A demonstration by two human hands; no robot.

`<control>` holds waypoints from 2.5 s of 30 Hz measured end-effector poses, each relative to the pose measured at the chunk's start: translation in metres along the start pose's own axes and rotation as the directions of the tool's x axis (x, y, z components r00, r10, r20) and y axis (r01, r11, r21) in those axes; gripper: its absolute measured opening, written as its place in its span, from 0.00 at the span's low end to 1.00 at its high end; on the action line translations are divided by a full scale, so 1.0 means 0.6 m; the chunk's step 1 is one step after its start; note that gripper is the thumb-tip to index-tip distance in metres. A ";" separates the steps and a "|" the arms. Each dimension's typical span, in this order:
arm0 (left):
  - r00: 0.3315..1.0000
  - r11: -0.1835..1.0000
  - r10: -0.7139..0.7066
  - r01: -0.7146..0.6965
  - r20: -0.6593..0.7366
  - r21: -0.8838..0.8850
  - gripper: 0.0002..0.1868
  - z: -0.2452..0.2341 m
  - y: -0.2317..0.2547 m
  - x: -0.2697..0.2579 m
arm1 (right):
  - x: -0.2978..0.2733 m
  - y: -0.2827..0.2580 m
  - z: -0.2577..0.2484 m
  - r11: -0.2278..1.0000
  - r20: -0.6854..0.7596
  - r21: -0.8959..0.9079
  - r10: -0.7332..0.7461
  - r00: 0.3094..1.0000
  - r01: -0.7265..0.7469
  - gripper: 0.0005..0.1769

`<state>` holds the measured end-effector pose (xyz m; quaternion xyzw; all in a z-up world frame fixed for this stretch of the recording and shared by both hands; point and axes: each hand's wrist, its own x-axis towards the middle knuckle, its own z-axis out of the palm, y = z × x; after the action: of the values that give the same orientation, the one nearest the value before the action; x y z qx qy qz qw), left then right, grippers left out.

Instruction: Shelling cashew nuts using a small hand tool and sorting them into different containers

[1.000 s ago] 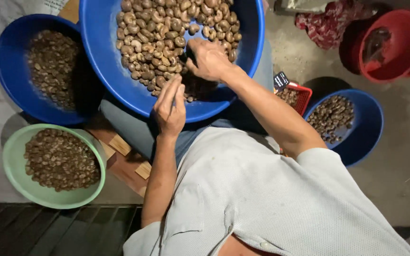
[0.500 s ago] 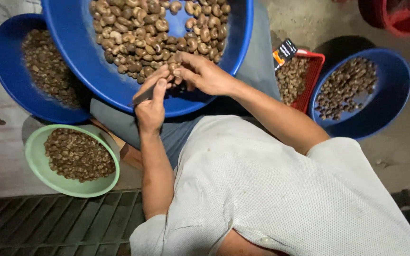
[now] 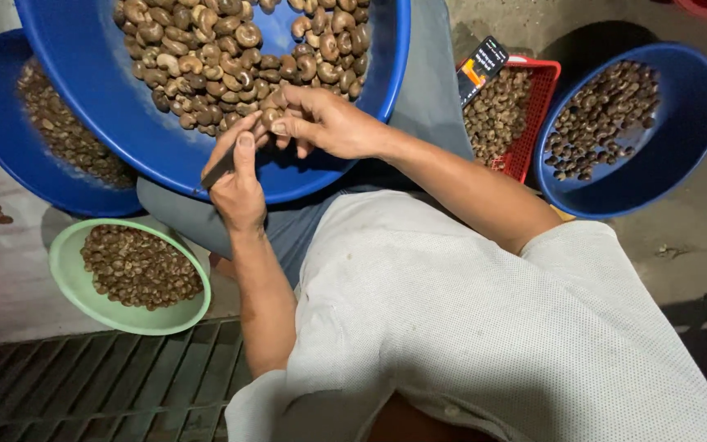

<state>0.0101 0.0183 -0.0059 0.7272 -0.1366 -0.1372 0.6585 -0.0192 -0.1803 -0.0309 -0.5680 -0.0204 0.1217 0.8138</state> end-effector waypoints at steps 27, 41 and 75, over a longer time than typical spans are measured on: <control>0.992 0.986 0.016 -0.035 0.123 0.160 0.21 -0.002 0.037 0.007 | -0.007 -0.059 0.009 0.997 0.027 0.023 0.073 0.997 -0.074 0.14; 0.996 0.996 0.087 -0.088 0.012 0.031 0.15 -0.001 0.012 0.000 | -0.004 -0.049 0.012 0.996 0.041 0.040 0.081 0.996 -0.082 0.21; 0.986 0.985 0.162 -0.160 0.027 -0.066 0.11 0.009 0.009 0.003 | -0.004 -0.069 0.021 0.980 0.093 -0.188 0.085 0.992 -0.066 0.18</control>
<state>0.0095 0.0125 -0.0013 0.6902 -0.2012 -0.0996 0.6879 -0.0166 -0.1826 0.0121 -0.6344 -0.0511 0.1787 0.7503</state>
